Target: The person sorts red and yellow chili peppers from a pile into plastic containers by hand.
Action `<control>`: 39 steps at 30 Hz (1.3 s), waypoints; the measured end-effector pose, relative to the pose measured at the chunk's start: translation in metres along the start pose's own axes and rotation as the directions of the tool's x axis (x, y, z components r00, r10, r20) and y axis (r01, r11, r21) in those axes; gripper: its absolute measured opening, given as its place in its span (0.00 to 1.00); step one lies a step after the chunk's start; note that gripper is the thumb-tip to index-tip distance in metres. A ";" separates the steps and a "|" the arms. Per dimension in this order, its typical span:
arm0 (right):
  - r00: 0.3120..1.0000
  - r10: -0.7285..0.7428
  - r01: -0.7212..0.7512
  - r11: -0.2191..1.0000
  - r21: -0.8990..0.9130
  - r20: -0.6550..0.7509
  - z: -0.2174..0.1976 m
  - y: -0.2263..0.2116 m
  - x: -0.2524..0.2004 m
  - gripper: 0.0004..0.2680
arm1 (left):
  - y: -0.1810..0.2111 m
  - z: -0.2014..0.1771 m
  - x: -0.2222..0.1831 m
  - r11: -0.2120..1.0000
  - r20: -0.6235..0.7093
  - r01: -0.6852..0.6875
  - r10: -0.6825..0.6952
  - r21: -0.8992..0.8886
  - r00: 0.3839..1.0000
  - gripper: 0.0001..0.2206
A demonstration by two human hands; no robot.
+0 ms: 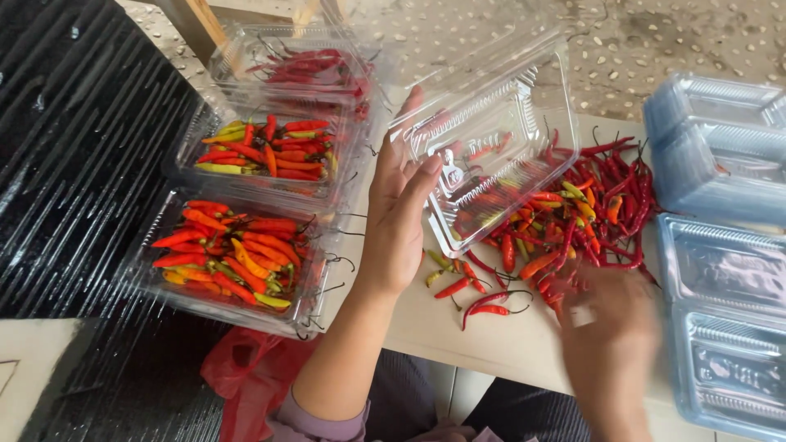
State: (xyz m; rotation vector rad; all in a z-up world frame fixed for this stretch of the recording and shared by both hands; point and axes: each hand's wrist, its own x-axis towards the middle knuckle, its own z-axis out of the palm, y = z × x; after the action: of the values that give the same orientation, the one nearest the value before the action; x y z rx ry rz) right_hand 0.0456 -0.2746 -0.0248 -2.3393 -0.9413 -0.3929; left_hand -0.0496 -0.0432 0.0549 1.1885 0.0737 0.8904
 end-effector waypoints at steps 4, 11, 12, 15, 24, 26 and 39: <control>0.907 -0.352 0.265 0.904 0.335 0.230 0.010 -0.033 -0.016 0.08 | 0.007 0.001 0.000 1.000 -0.020 0.002 -0.001 0.029 1.000 0.27; 0.976 -0.217 0.217 0.976 -0.023 -0.009 0.030 -0.026 -0.008 0.09 | 0.007 -0.004 -0.001 0.997 -0.038 -0.023 0.026 0.070 0.999 0.27; 0.983 -0.182 0.182 0.983 -0.025 -0.026 0.028 -0.031 -0.009 0.11 | 0.006 -0.003 -0.001 0.998 -0.037 -0.012 0.014 0.062 0.999 0.27; 0.979 -0.201 0.201 0.965 0.167 -0.018 0.037 -0.050 -0.017 0.07 | 0.001 -0.002 -0.001 1.000 -0.042 0.001 0.000 0.029 0.999 0.28; 0.978 -0.202 0.205 0.975 0.089 -0.041 0.052 -0.024 -0.017 0.06 | 0.004 -0.005 -0.002 0.998 -0.022 -0.024 0.026 0.061 0.999 0.25; 0.994 -0.109 0.108 0.993 0.050 0.014 0.022 -0.007 -0.009 0.17 | 0.005 -0.008 -0.002 0.996 -0.034 -0.021 0.023 0.083 0.999 0.25; 0.986 -0.140 0.133 0.988 0.076 0.094 -0.004 0.016 -0.001 0.09 | -0.009 0.005 -0.002 0.997 -0.022 0.012 -0.010 0.072 1.000 0.26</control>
State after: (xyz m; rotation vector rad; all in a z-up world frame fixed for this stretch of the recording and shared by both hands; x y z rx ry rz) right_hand 0.0563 -0.2870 -0.0287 -2.2560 -1.1488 -0.2954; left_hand -0.0436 -0.0495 0.0490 1.2442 0.1308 0.8971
